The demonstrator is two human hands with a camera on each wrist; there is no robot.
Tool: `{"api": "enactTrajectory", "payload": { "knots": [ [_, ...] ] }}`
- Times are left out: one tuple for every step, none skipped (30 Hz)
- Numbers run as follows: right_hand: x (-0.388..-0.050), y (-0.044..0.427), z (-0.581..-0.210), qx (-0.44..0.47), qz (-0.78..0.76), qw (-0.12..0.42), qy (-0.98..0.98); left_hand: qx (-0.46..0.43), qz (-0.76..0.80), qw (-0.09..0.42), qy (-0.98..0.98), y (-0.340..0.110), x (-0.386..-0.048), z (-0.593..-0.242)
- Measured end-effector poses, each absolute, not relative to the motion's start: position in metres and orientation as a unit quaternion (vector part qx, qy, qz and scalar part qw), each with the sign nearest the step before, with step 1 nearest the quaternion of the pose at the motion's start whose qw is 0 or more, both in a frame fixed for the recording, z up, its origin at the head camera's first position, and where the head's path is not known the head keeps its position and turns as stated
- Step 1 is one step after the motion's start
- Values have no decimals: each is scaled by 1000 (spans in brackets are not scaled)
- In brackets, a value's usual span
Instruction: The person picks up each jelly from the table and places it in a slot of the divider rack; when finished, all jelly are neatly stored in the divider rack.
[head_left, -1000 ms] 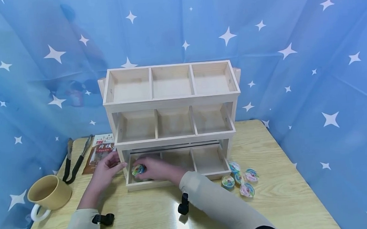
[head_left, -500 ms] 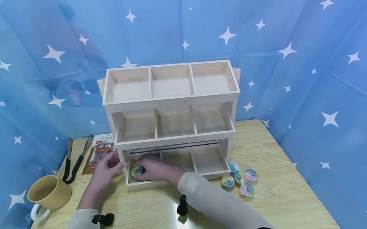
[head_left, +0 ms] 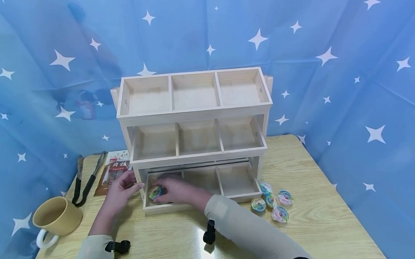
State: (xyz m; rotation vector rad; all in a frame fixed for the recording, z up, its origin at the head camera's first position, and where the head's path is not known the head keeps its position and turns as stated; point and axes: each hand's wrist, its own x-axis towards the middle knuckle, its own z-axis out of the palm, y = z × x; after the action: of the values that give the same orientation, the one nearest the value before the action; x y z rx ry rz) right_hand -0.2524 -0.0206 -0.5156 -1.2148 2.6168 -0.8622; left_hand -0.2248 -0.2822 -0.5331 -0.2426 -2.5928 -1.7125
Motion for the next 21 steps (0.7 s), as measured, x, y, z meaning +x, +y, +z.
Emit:
{"api": "enactTrajectory", "payload": {
  "knots": [
    [-251, -17, -515, -399, -291, 66, 867, -76, -549, 11, -832, -282, -225, -533],
    [-249, -13, -514, -396, -296, 63, 867, -73, -549, 10, -833, -281, -224, -533],
    [-246, -9, -512, -392, -298, 57, 869, -70, -547, 9, -834, -281, -224, -533],
    [-243, -4, -510, -386, -302, 52, 870, -69, -545, 8, -835, -280, -224, -533],
    [-240, 1, -508, -383, -304, 43, 871, -67, -542, 7, -838, -280, -224, -533],
    [-237, 6, -506, -381, -304, 32, 873, -64, -540, 7, -839, -281, -224, -532],
    [-233, 13, -504, -381, -309, 22, 871, -63, -538, 8, -840, -281, -223, -532],
    [-229, 19, -501, -382, -315, 14, 868, -62, -537, 8, -842, -281, -223, -531],
    [-225, 26, -497, -383, -320, 8, 867, -63, -535, 8, -843, -281, -223, -531],
    [-220, 34, -494, -383, -323, 1, 865, -65, -533, 8, -843, -281, -223, -531],
    [-216, 42, -492, -384, -326, -7, 864, -65, -533, 7, -844, -281, -223, -530],
    [-211, 50, -489, -383, -330, -8, 863, -67, -533, 7, -843, -281, -223, -530],
    [-206, 58, -486, -383, -336, -10, 860, -69, -534, 6, -843, -282, -223, -530],
    [-202, 66, -483, -382, -339, -12, 860, -71, -534, 5, -842, -281, -223, -530],
    [-198, 75, -482, -380, -340, -13, 860, -73, -535, 4, -841, -281, -224, -530],
    [-194, 84, -481, -376, -344, -13, 860, -74, -537, 3, -840, -281, -224, -530],
    [-189, 92, -481, -373, -349, -12, 860, -74, -537, 2, -840, -281, -224, -530],
    [-185, 100, -480, -367, -351, -10, 861, -73, -538, 2, -840, -281, -224, -530],
    [-181, 108, -480, -363, -352, -11, 863, -72, -538, 2, -840, -281, -224, -530],
    [-176, 117, -481, -357, -352, -13, 865, -71, -537, 1, -840, -281, -224, -530],
    [-172, 125, -482, -353, -351, -17, 867, -70, -538, 0, -840, -281, -224, -529]
  ]
}}
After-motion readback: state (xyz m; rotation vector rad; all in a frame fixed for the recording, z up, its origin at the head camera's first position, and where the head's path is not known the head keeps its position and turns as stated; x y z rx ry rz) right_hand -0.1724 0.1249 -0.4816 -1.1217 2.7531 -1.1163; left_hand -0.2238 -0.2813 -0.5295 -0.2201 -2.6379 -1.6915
